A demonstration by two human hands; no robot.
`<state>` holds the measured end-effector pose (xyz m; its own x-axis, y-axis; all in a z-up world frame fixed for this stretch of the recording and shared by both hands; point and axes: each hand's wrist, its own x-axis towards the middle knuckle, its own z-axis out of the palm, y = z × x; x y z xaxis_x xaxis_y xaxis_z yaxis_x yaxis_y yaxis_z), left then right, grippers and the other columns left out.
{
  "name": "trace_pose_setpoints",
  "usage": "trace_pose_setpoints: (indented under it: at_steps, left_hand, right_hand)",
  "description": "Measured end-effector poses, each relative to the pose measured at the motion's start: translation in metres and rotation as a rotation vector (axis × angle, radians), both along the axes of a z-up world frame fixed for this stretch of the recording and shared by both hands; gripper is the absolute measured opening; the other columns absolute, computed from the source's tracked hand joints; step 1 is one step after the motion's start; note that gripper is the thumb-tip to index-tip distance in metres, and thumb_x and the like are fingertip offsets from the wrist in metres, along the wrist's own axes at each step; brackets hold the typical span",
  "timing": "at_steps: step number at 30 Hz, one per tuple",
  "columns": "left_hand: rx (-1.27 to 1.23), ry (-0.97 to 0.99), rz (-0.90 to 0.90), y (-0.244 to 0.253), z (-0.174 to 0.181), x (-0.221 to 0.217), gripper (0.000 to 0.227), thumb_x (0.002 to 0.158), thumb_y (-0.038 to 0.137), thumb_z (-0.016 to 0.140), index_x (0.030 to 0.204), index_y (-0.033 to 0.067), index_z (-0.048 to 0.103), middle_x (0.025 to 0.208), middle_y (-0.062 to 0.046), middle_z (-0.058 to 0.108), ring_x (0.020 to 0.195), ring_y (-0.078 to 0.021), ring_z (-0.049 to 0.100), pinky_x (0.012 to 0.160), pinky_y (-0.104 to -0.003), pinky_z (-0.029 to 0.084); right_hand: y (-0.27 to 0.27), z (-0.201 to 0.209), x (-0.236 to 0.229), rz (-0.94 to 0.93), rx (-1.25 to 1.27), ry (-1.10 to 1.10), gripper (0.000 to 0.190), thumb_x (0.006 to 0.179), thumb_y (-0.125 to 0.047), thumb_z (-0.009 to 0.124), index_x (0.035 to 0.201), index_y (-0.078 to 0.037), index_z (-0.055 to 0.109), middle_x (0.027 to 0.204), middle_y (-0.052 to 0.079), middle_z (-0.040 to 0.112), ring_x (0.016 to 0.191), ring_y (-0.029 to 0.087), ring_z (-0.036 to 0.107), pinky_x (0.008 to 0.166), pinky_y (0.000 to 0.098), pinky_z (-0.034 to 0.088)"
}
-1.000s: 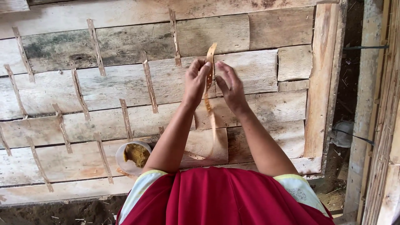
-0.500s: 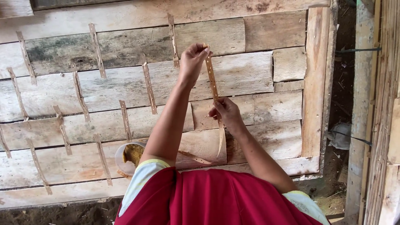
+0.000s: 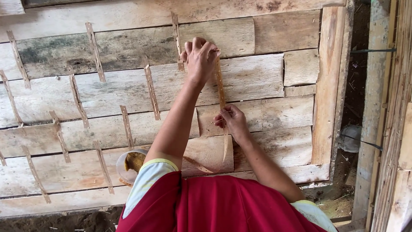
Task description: Applying glue to thin veneer strips and pressing them onto a wooden board to create a patterned surface.
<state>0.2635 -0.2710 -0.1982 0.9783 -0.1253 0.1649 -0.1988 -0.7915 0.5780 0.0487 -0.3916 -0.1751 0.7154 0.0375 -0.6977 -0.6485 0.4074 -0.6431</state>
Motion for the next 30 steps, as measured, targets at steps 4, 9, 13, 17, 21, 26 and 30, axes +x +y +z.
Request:
trace_pose_setpoints:
  at_steps: [4, 9, 13, 17, 21, 26, 30]
  left_hand:
    - [0.002, 0.017, -0.028, 0.001, -0.001, -0.003, 0.013, 0.083, 0.030, 0.081, 0.090, 0.0232, 0.074, 0.103, -0.001, 0.050, 0.101, -0.0254, 0.043, 0.088, -0.045, 0.032]
    - [0.002, -0.017, -0.017, -0.002, -0.001, -0.004, 0.013, 0.085, 0.032, 0.079, 0.084, 0.0243, 0.069, 0.105, 0.000, 0.051, 0.099, -0.0249, 0.042, 0.086, -0.047, 0.028]
    - [0.035, 0.043, -0.005, -0.003, -0.010, 0.004, 0.029, 0.082, 0.035, 0.084, 0.097, 0.0238, 0.063, 0.109, -0.004, 0.051, 0.103, -0.0267, 0.045, 0.091, -0.049, 0.031]
    - [0.080, 0.166, 0.080, -0.005, 0.003, 0.016, 0.030, 0.084, 0.033, 0.080, 0.105, 0.0216, 0.062, 0.106, -0.001, 0.056, 0.102, -0.0228, 0.049, 0.088, -0.045, 0.034]
    - [-0.024, -0.225, -0.004, -0.005, 0.005, 0.005, 0.020, 0.091, 0.001, 0.061, 0.100, 0.0181, 0.068, 0.105, 0.005, 0.066, 0.096, -0.0162, 0.054, 0.080, -0.029, 0.042]
    - [0.142, 0.028, -0.238, 0.005, 0.022, -0.044, 0.031, 0.104, 0.028, 0.057, 0.133, 0.0191, 0.063, 0.147, 0.009, 0.052, 0.145, -0.0278, 0.016, 0.114, -0.060, 0.000]
    - [0.302, 0.163, -0.311, 0.010, 0.015, -0.054, 0.052, 0.109, 0.043, 0.045, 0.157, 0.0240, 0.040, 0.164, 0.018, 0.026, 0.150, -0.0262, -0.016, 0.108, -0.070, -0.025]
  right_hand:
    - [0.001, -0.003, 0.000, 0.024, -0.037, 0.019, 0.011, 0.103, -0.012, 0.060, 0.109, -0.003, 0.060, 0.087, 0.014, 0.073, 0.071, 0.024, 0.073, 0.065, 0.0329, 0.063]
    - [0.001, -0.008, -0.001, 0.025, -0.041, 0.005, 0.008, 0.102, -0.011, 0.061, 0.107, -0.004, 0.060, 0.086, 0.014, 0.073, 0.069, 0.023, 0.073, 0.064, 0.0331, 0.064]
    - [0.003, -0.001, 0.002, 0.030, -0.059, -0.003, 0.010, 0.102, -0.011, 0.061, 0.108, -0.003, 0.060, 0.085, 0.014, 0.073, 0.068, 0.022, 0.073, 0.064, 0.0319, 0.065]
    - [0.006, 0.028, 0.013, 0.114, -0.182, 0.042, 0.008, 0.104, -0.012, 0.057, 0.104, -0.004, 0.059, 0.086, 0.014, 0.074, 0.069, 0.021, 0.073, 0.063, 0.0311, 0.062]
    - [0.005, 0.022, 0.012, 0.101, -0.174, 0.039, 0.012, 0.104, -0.016, 0.059, 0.100, -0.004, 0.059, 0.083, 0.014, 0.074, 0.067, 0.021, 0.074, 0.062, 0.0315, 0.063]
    - [0.005, 0.003, 0.005, 0.017, -0.058, -0.018, 0.015, 0.104, -0.015, 0.058, 0.107, 0.000, 0.058, 0.081, 0.014, 0.072, 0.065, 0.024, 0.074, 0.063, 0.0308, 0.066]
    - [0.007, 0.005, 0.008, 0.058, -0.153, 0.009, 0.014, 0.107, -0.011, 0.053, 0.107, 0.002, 0.059, 0.080, 0.014, 0.073, 0.062, 0.022, 0.072, 0.058, 0.0305, 0.064]
